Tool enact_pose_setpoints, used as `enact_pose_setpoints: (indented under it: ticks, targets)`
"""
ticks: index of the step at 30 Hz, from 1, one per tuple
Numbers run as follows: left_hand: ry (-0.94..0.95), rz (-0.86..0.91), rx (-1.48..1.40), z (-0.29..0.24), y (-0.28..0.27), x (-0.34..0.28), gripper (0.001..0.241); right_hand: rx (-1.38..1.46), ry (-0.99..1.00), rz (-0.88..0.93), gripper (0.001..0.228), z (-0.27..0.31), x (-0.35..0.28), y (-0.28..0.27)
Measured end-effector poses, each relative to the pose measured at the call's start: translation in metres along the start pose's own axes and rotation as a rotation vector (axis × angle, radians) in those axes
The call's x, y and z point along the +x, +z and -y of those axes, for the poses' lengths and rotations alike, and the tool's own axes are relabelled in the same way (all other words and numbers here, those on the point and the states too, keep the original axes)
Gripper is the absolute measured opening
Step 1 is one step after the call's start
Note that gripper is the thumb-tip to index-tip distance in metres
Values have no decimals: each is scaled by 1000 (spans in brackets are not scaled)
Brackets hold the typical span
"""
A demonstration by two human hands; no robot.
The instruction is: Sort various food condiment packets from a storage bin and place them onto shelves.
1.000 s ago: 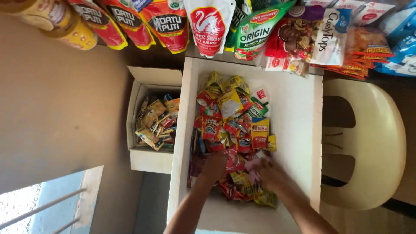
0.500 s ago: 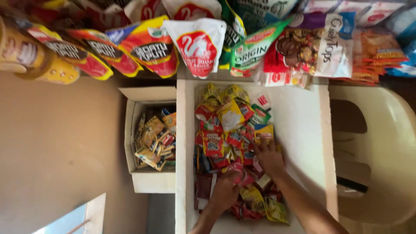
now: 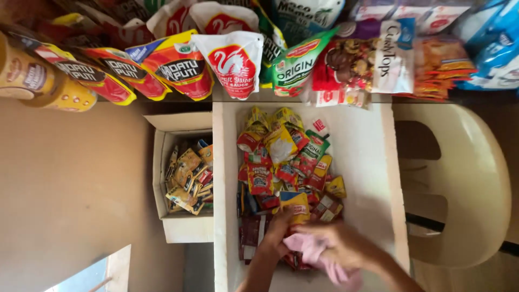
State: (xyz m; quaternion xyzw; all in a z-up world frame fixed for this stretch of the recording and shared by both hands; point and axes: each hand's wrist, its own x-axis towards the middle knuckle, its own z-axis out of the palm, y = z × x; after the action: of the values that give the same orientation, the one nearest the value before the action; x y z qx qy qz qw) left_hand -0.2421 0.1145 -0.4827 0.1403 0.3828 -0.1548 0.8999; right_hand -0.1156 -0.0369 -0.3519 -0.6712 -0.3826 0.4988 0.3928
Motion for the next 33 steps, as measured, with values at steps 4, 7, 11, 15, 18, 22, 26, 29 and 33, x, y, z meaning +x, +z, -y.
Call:
enact_pose_setpoints:
  ticks: [4, 7, 11, 15, 18, 22, 26, 29, 33]
  targets:
    - [27, -110, -168, -3, 20, -22, 40, 293, 485, -266, 64, 4, -24, -25]
    - [39, -22, -238, -13, 67, -40, 55, -159, 142, -466, 56, 40, -5, 10]
    - [94, 13, -58, 3, 85, -57, 47, -509, -444, -769, 27, 101, 19, 14]
    - [50, 39, 47, 19, 88, -66, 34, 147, 223, -703, 64, -9, 32, 0]
    - [97, 142, -131, 27, 78, -61, 50, 116, 510, -640, 53, 18, 25, -38]
    - [215, 59, -48, 2, 105, -74, 49, 1012, 0, -800, 45, -27, 11, -28]
    - [405, -18, 59, -5, 142, -78, 47, 1321, -436, -215, 53, -28, 0, -6]
    - [483, -52, 5, -10, 147, -77, 50, 1087, -184, -289, 61, -3, -14, -8]
    - [561, -341, 394, -36, 188, -123, 52, 510, -21, -372, 39, -136, -19, -6]
